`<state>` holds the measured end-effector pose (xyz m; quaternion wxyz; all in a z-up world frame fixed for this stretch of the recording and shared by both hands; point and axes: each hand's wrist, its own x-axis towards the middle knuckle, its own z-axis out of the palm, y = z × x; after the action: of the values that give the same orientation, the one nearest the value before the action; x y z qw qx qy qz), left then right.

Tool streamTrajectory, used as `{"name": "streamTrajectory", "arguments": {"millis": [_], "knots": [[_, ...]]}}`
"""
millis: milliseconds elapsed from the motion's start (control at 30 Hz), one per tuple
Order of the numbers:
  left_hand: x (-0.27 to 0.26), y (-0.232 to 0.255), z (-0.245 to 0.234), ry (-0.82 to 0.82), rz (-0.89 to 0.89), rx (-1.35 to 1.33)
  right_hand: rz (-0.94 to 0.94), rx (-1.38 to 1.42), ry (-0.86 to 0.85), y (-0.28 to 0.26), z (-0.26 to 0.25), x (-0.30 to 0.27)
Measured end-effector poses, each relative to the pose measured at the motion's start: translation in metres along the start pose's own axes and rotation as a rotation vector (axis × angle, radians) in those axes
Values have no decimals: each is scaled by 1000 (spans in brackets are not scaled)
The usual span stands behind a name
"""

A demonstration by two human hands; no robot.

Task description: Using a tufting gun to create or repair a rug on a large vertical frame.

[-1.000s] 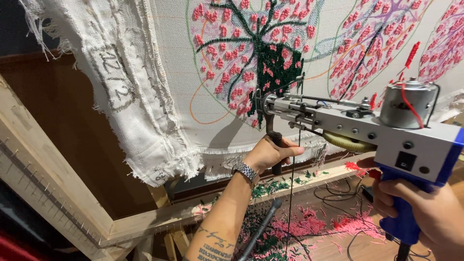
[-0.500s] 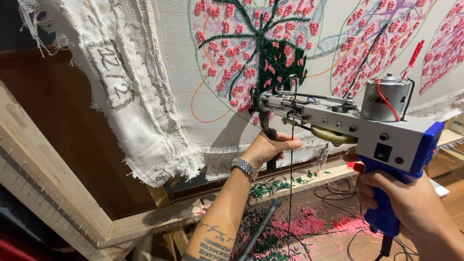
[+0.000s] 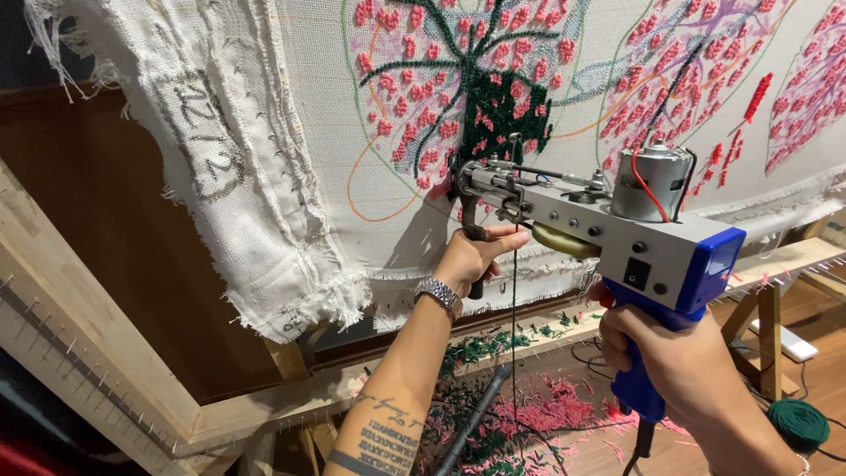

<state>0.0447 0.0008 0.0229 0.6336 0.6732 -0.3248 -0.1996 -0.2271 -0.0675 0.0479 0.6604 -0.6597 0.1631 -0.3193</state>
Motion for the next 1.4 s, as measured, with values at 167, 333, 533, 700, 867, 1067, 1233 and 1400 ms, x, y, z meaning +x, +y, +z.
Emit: {"name": "streamTrajectory", "arguments": {"millis": [167,333,533,700,867,1067,1233,1400], "knots": [[-2,4,-3,7,-4,-8,-25,49,-28,6,-2,3],[-3,11,-4,20,15,-2,8,82,-3,5,1,2],[-4,20,-8,10,4,13,-13,107,-43,10,-3,10],[-14,31,-8,2,5,14,-78,144,-111,36,-25,23],[1,24,-11,-6,38,-21,-104,174,-121,30,-18,25],[8,24,-10,-27,97,-30,-120,177,-126,30,-23,29],[7,20,-7,-80,92,-51,-98,204,-159,32,-42,27],[2,19,3,-273,85,-128,-84,271,-125,40,-69,21]]}}
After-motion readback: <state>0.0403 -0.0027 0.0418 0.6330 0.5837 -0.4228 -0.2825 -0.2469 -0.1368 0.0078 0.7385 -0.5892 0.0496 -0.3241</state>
